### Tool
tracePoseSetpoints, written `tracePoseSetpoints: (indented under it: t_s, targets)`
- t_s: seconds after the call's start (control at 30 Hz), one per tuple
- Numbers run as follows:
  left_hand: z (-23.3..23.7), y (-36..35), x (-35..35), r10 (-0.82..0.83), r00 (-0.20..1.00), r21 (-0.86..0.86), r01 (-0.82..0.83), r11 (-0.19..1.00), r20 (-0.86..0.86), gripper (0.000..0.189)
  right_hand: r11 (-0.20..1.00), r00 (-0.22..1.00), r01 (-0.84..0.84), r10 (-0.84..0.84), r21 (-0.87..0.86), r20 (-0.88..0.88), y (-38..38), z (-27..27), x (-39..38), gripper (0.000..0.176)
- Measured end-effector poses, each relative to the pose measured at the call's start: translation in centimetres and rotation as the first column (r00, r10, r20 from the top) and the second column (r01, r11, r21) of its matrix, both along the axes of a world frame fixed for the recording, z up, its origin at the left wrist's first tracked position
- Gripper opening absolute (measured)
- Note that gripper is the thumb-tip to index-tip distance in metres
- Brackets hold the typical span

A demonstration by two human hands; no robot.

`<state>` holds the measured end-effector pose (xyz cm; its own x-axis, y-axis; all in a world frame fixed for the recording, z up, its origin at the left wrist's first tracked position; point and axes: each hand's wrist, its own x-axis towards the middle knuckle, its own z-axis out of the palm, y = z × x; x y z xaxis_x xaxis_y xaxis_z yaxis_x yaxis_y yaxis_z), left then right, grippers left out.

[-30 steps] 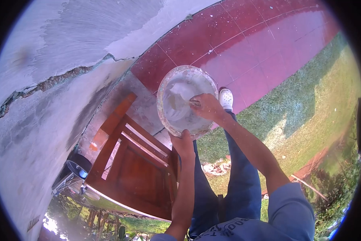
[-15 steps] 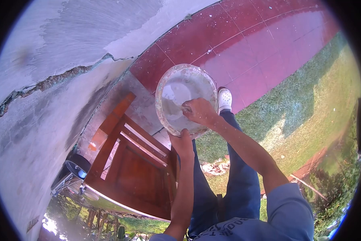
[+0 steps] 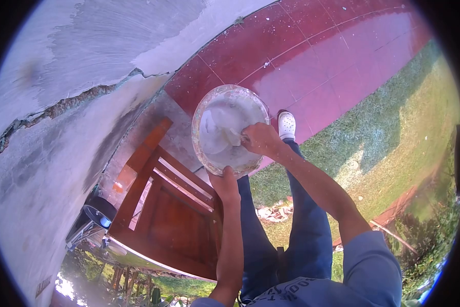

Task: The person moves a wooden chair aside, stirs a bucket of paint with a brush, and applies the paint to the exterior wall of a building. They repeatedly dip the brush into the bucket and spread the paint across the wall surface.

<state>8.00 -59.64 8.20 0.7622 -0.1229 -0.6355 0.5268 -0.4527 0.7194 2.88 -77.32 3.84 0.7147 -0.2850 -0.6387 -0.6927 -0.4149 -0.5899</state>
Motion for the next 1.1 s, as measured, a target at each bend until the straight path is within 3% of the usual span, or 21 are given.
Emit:
tracePoseSetpoints:
  t_s: [0.03, 0.1, 0.2, 0.23, 0.3, 0.4, 0.5, 0.73, 0.83, 1.1]
  targets:
    - [0.0, 0.1, 0.1, 0.001, 1.0, 0.0, -0.001, 1.0, -0.003, 0.058, 1.0, 1.0, -0.001, 0.001, 0.0, -0.003, -0.3, 0.1, 0.0, 0.029]
    - [0.0, 0.2, 0.0, 0.002, 0.999, 0.041, -0.001, 0.999, -0.032, 0.059, 0.961, 0.948, 0.271, -0.276, 0.052, 0.161, -0.7, 0.4, 0.2, 0.023]
    - [-0.4, 0.2, -0.2, 0.039, 0.998, 0.01, -0.038, 0.999, -0.045, 0.06, 0.946, 0.908, 0.314, -0.325, 0.084, 0.265, 0.8, 0.0, 1.6, 0.023]
    - [-0.5, 0.3, -0.2, 0.037, 0.998, 0.01, -0.037, 0.999, -0.044, 0.06, 0.945, 0.907, 0.315, -0.326, 0.084, 0.265, 1.3, 0.0, 1.8, 0.023]
    - [-0.6, 0.5, 0.0, -0.054, 0.998, 0.038, 0.054, 0.998, -0.015, 0.061, 0.989, 0.977, 0.134, -0.142, 0.06, 0.162, 2.3, -0.2, 2.2, 0.023]
    - [-0.3, 0.3, 0.3, 0.039, 0.994, 0.018, -0.037, 0.999, -0.098, 0.062, 0.991, 0.985, 0.135, -0.137, 0.026, 0.102, 1.2, -0.6, 1.5, 0.023]
    - [-0.6, 0.6, 0.1, -0.03, 0.999, 0.062, 0.032, 0.998, -0.033, 0.063, 0.967, 0.962, 0.239, -0.223, -0.087, 0.16, 0.4, -0.6, 0.8, 0.022]
    - [-0.3, 0.6, 0.0, -0.044, 0.999, 0.136, 0.047, 0.99, -0.024, 0.064, 0.963, 0.96, 0.266, -0.26, -0.046, 0.108, 1.2, -0.5, 0.8, 0.019]
    - [-0.4, 0.5, -0.3, -0.045, 0.999, 0.114, 0.043, 0.993, 0.02, 0.063, 0.966, 0.96, 0.245, -0.229, -0.086, 0.163, 3.8, 0.2, 1.3, 0.017]
    - [-0.2, 1.4, 0.1, -0.129, 0.99, 0.115, 0.134, 0.984, -0.05, 0.056, 0.994, 0.977, 0.108, -0.109, 0.017, 0.181, 6.1, 0.1, 3.2, 0.018]
